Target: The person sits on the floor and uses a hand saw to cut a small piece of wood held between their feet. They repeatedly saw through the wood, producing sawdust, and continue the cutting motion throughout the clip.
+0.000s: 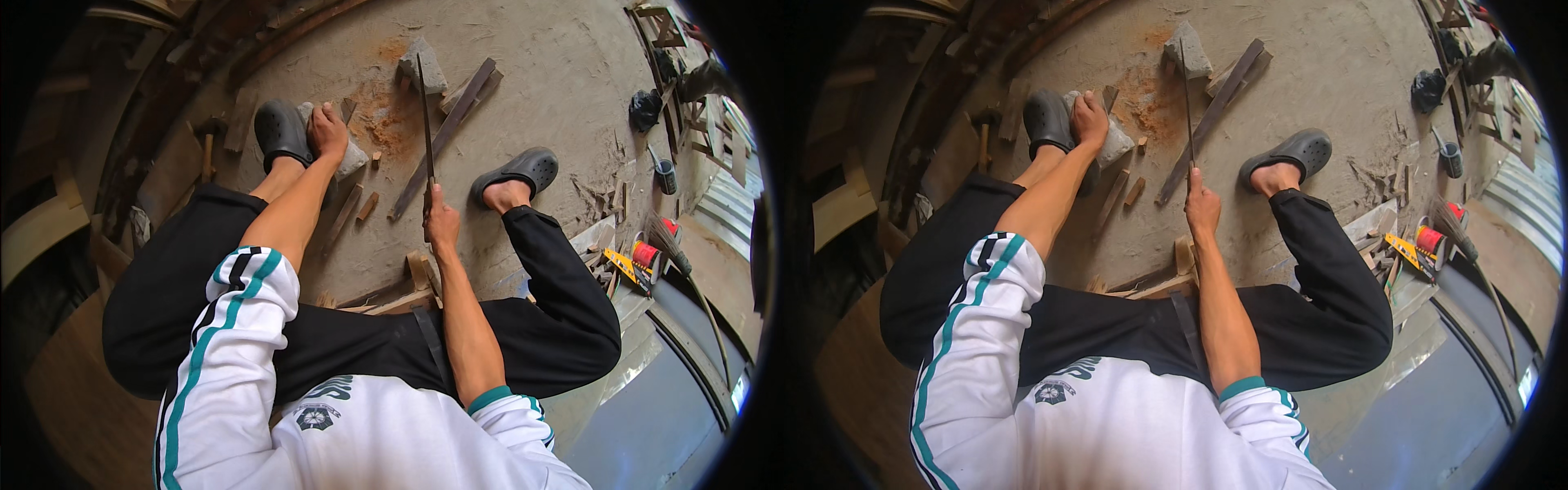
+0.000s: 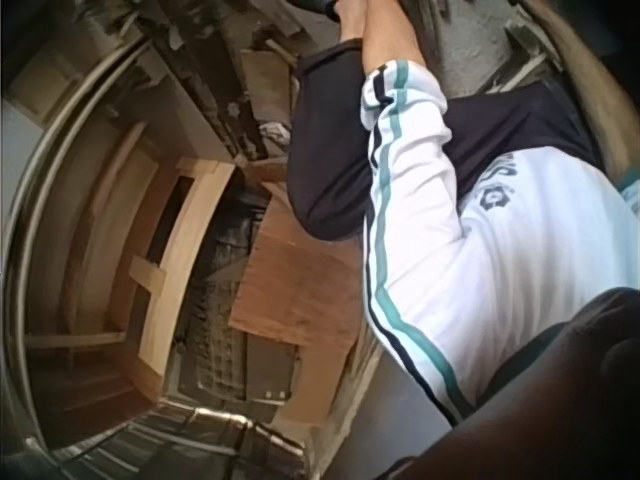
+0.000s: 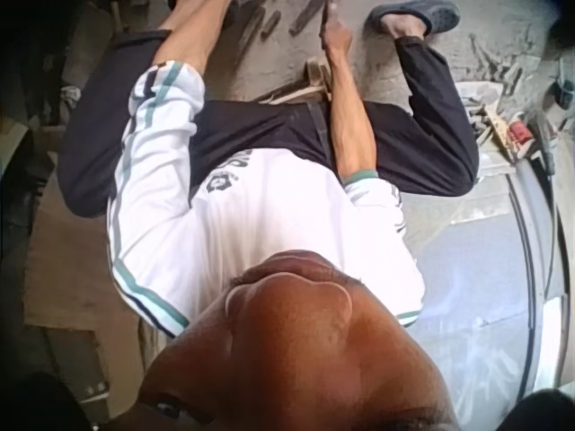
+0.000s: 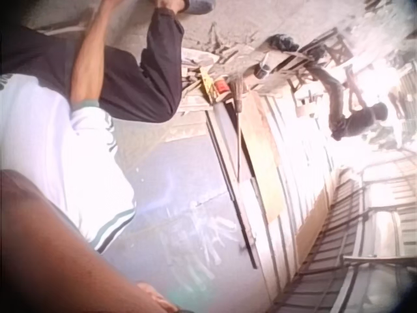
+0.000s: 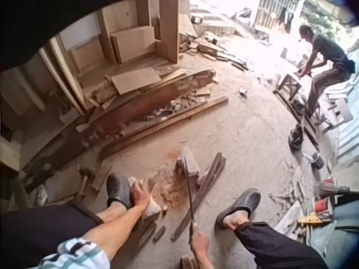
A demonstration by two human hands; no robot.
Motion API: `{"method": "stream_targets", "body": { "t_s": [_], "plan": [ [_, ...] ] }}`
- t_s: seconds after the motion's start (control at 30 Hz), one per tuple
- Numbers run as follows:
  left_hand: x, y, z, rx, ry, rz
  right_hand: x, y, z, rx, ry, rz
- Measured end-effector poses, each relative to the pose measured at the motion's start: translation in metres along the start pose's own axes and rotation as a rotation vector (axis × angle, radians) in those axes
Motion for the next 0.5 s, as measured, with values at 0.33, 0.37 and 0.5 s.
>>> {"method": "stream_targets", "body": {
  "t_s": [0.33,0.37,0.5],
  "plan": [
    [-0.008,0.002,0.0,0.073,-0.091,-0.031,-0.027,-0.025,0.057,0.205,-0.155,0.125],
    [-0.007,0.0,-0.001,0.058,-0.085,-0.023,-0.032,-0.025,0.056,0.207,-0.11,0.131],
    [-0.006,-0.001,-0.002,-0.018,-0.121,-0.013,-0.041,-0.022,0.059,0.212,-0.154,0.138]
  ]
}}
Point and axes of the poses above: each hand's wrist, its own y-axis towards the middle knuckle, its own x-axis out of the back of the hand, z = x × y, the point moved 3 cm from there along y, towards the middle knuckle, and after that the axes turned 14 degrees about x, right-handed, at the moved point
